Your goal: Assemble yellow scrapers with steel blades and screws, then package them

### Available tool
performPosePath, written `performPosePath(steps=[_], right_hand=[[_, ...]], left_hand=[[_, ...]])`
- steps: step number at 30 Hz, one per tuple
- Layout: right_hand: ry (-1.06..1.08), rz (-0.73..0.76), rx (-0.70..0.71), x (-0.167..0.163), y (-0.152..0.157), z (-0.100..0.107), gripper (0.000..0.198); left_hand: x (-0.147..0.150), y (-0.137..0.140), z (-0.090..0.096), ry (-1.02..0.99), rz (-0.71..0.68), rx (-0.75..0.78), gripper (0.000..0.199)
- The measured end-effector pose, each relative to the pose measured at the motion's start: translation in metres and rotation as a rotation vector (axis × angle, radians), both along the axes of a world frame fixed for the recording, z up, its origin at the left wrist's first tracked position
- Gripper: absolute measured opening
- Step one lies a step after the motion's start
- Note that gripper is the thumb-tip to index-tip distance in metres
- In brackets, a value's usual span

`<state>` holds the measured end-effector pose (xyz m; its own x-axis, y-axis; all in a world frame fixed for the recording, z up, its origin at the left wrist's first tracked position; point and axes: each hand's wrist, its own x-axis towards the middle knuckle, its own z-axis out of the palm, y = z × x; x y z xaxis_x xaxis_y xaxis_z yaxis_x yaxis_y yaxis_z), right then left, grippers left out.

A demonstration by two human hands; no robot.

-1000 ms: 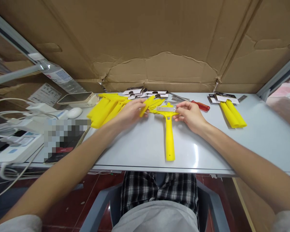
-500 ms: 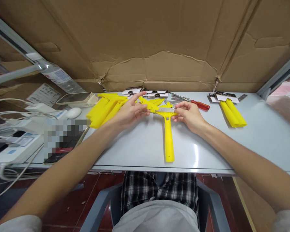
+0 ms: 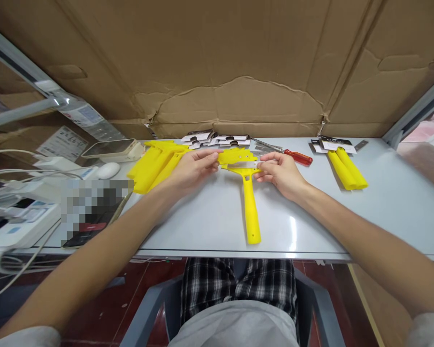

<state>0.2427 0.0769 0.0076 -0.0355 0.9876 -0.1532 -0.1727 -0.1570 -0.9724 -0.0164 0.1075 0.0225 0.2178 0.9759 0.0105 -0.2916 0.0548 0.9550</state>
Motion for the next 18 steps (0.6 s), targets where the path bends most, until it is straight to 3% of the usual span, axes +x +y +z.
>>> performPosePath(steps=[4,13,18], right_hand=[[0.021,0.012,-0.008,0.000,-0.001,0.001,0.044],[0.061,0.035,0.004,-0.001,-0.003,0.006,0.044],[0.094,0.064,0.026,0.000,-0.002,0.003,0.047]], left_hand=[[0.000,-0.003,0.003,0.010,-0.011,-0.034,0.052],[0.009,-0.009,0.007,-0.045,0.082,-0.201,0.016],[0.011,-0.010,0.010,-0.084,0.155,-0.235,0.014]])
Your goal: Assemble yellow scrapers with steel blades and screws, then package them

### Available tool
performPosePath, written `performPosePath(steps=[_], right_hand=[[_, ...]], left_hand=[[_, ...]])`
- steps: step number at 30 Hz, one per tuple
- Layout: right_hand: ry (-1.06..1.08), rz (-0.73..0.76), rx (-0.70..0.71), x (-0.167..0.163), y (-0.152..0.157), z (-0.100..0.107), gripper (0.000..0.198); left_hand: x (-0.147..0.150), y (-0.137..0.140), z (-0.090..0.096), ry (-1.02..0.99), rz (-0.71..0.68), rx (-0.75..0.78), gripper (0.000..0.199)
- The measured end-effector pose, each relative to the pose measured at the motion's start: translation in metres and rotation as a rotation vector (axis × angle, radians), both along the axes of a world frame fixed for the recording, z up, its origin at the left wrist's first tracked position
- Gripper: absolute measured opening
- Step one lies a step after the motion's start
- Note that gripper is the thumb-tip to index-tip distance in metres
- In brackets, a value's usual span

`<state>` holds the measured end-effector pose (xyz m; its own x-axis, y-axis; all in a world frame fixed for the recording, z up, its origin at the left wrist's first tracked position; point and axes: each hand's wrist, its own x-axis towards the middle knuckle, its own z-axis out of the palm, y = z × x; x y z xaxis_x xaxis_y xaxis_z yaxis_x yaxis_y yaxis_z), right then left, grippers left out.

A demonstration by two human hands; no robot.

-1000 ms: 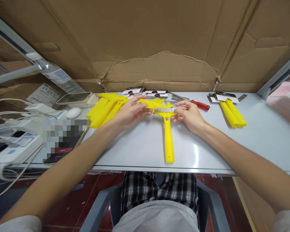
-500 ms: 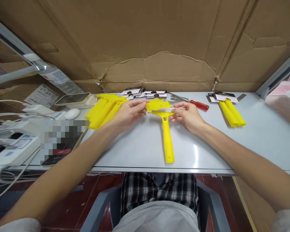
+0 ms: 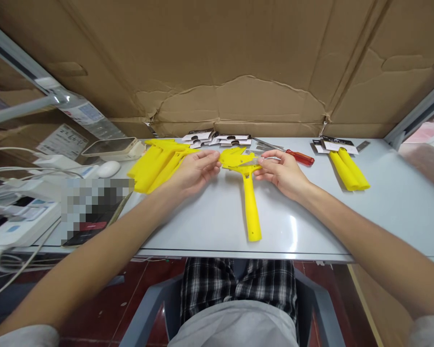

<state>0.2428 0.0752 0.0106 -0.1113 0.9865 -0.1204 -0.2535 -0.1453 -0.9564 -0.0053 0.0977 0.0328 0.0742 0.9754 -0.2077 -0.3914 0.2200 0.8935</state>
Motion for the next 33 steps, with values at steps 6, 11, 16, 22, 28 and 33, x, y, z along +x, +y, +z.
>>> performPosePath(steps=[6,11,16,22,28,33], right_hand=[[0.029,0.020,0.007,0.001,0.002,-0.004,0.049],[0.008,0.013,0.004,0.000,0.001,-0.003,0.042],[-0.034,-0.037,-0.013,-0.002,0.000,0.000,0.041],[-0.047,-0.041,-0.023,-0.003,-0.001,0.001,0.036],[-0.041,-0.015,-0.005,-0.001,-0.001,0.000,0.038],[-0.025,-0.011,0.003,-0.001,-0.001,-0.002,0.042]], left_hand=[[0.005,-0.003,-0.007,-0.006,-0.024,-0.012,0.014],[0.005,-0.003,-0.008,-0.014,-0.032,0.003,0.011],[0.000,-0.003,-0.003,0.039,-0.006,0.081,0.016],[-0.003,-0.001,-0.010,0.171,0.016,0.254,0.032],[-0.002,-0.002,-0.015,0.350,0.002,0.337,0.030],[-0.003,-0.002,-0.015,0.483,-0.007,0.424,0.023]])
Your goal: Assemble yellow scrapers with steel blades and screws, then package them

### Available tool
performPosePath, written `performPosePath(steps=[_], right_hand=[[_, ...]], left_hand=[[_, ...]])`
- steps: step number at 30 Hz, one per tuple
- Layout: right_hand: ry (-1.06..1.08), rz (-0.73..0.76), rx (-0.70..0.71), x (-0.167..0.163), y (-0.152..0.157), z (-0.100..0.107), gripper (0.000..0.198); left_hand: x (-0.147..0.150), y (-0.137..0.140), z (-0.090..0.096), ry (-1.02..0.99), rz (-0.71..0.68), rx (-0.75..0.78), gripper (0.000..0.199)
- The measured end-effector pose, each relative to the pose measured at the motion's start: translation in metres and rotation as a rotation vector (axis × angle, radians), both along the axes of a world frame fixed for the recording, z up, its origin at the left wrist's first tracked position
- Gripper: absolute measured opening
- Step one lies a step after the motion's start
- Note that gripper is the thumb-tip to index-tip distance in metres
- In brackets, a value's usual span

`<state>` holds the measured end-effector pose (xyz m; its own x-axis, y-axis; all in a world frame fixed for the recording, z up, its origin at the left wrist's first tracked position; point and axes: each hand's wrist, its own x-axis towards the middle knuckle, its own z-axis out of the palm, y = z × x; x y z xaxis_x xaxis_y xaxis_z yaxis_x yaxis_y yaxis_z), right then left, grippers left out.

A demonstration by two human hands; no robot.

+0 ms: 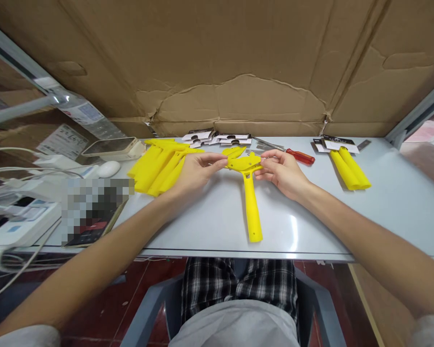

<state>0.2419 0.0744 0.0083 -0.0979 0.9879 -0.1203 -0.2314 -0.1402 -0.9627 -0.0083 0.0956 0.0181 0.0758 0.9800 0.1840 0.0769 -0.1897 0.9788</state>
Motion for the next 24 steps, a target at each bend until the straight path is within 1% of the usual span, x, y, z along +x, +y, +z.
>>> performPosePath(steps=[2,4,7,9,12,18,21,24], right_hand=[[0.009,0.004,0.005,-0.001,0.000,0.000,0.044],[0.018,0.004,0.010,-0.001,-0.001,0.001,0.043],[0.021,0.010,0.007,-0.002,-0.001,0.003,0.043],[0.020,0.015,0.004,-0.003,-0.001,0.003,0.043],[0.018,0.022,0.006,-0.004,-0.001,0.002,0.043],[0.012,0.014,0.008,-0.003,-0.001,0.002,0.042],[0.006,0.016,0.012,-0.003,-0.001,0.002,0.042],[0.002,0.011,0.006,-0.003,-0.001,0.002,0.040]], left_hand=[[0.000,0.001,-0.003,-0.023,-0.010,-0.015,0.022],[0.001,0.003,-0.007,-0.117,-0.049,-0.086,0.022],[0.003,0.004,-0.013,-0.288,-0.175,-0.228,0.032],[0.003,0.004,-0.015,-0.330,-0.252,-0.303,0.038],[0.003,0.003,-0.014,-0.310,-0.271,-0.352,0.038],[0.003,-0.003,-0.004,-0.163,-0.255,-0.267,0.025],[0.002,-0.005,0.002,-0.114,-0.232,-0.256,0.021],[0.002,-0.005,0.003,-0.098,-0.251,-0.288,0.031]])
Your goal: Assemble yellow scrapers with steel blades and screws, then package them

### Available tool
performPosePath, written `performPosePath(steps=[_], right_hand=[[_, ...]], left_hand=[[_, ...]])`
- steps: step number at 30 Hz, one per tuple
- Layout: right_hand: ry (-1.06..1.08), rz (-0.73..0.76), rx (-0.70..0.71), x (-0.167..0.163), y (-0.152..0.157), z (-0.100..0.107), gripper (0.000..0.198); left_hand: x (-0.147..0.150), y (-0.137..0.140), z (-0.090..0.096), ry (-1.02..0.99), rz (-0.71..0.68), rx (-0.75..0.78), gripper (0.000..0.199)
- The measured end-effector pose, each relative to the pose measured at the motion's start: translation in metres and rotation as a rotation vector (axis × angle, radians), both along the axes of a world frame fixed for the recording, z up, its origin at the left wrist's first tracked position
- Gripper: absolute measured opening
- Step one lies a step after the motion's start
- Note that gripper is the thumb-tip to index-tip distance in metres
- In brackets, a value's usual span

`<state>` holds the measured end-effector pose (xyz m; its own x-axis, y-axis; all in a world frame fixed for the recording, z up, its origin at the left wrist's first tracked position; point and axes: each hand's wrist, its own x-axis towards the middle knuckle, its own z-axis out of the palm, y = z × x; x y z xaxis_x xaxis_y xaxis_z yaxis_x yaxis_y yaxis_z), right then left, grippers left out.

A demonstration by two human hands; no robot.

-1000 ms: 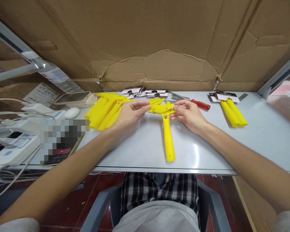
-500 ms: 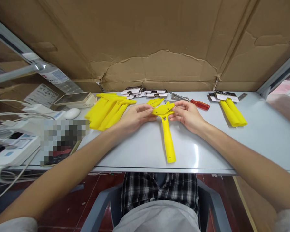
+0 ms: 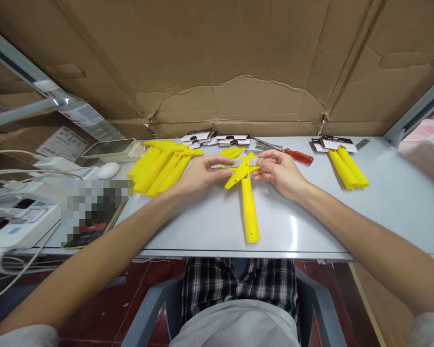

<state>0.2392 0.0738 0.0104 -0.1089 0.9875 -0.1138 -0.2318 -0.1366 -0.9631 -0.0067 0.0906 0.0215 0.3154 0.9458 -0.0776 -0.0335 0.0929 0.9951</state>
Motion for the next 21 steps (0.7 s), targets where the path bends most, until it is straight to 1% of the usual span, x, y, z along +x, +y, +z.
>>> performPosePath(steps=[4,6,8,9,10,12,13,14,15,17,19,20,21], right_hand=[[0.006,-0.020,-0.018,-0.001,0.001,0.000,0.037],[0.009,-0.035,-0.039,-0.002,0.000,0.000,0.037],[0.008,-0.055,-0.066,-0.003,0.000,0.000,0.036],[0.006,-0.064,-0.079,-0.003,0.000,0.000,0.035],[0.003,-0.072,-0.091,-0.003,0.001,0.000,0.034],[-0.003,-0.092,-0.101,-0.002,0.002,0.000,0.032],[-0.004,-0.104,-0.102,-0.002,0.003,0.000,0.031],[-0.003,-0.117,-0.100,-0.001,0.004,0.001,0.031],[-0.001,-0.129,-0.096,0.000,0.005,0.001,0.030],[0.007,-0.144,-0.096,0.001,0.006,0.002,0.029],[0.016,-0.144,-0.104,0.001,0.007,0.003,0.028],[0.016,-0.140,-0.107,0.001,0.007,0.004,0.028],[0.014,-0.134,-0.110,0.000,0.006,0.005,0.027]], left_hand=[[0.000,0.001,-0.004,-0.055,-0.057,-0.058,0.045],[0.001,0.001,-0.006,-0.026,-0.068,-0.083,0.053],[0.002,0.001,-0.007,0.038,-0.065,-0.063,0.057],[0.002,0.001,-0.007,0.076,-0.045,-0.013,0.055],[0.001,0.000,-0.005,0.122,-0.006,0.068,0.050],[-0.001,-0.003,0.004,0.250,0.102,0.301,0.032],[-0.003,-0.007,0.009,0.346,0.144,0.431,0.022],[-0.006,-0.012,0.015,0.453,0.133,0.532,0.013],[-0.008,-0.020,0.022,0.581,0.043,0.576,0.016],[-0.013,-0.040,0.031,0.877,-0.169,0.586,0.031],[-0.016,-0.061,0.034,1.148,-0.293,0.582,0.041],[-0.017,-0.069,0.034,1.239,-0.330,0.573,0.040],[-0.019,-0.075,0.032,1.275,-0.340,0.570,0.034]])
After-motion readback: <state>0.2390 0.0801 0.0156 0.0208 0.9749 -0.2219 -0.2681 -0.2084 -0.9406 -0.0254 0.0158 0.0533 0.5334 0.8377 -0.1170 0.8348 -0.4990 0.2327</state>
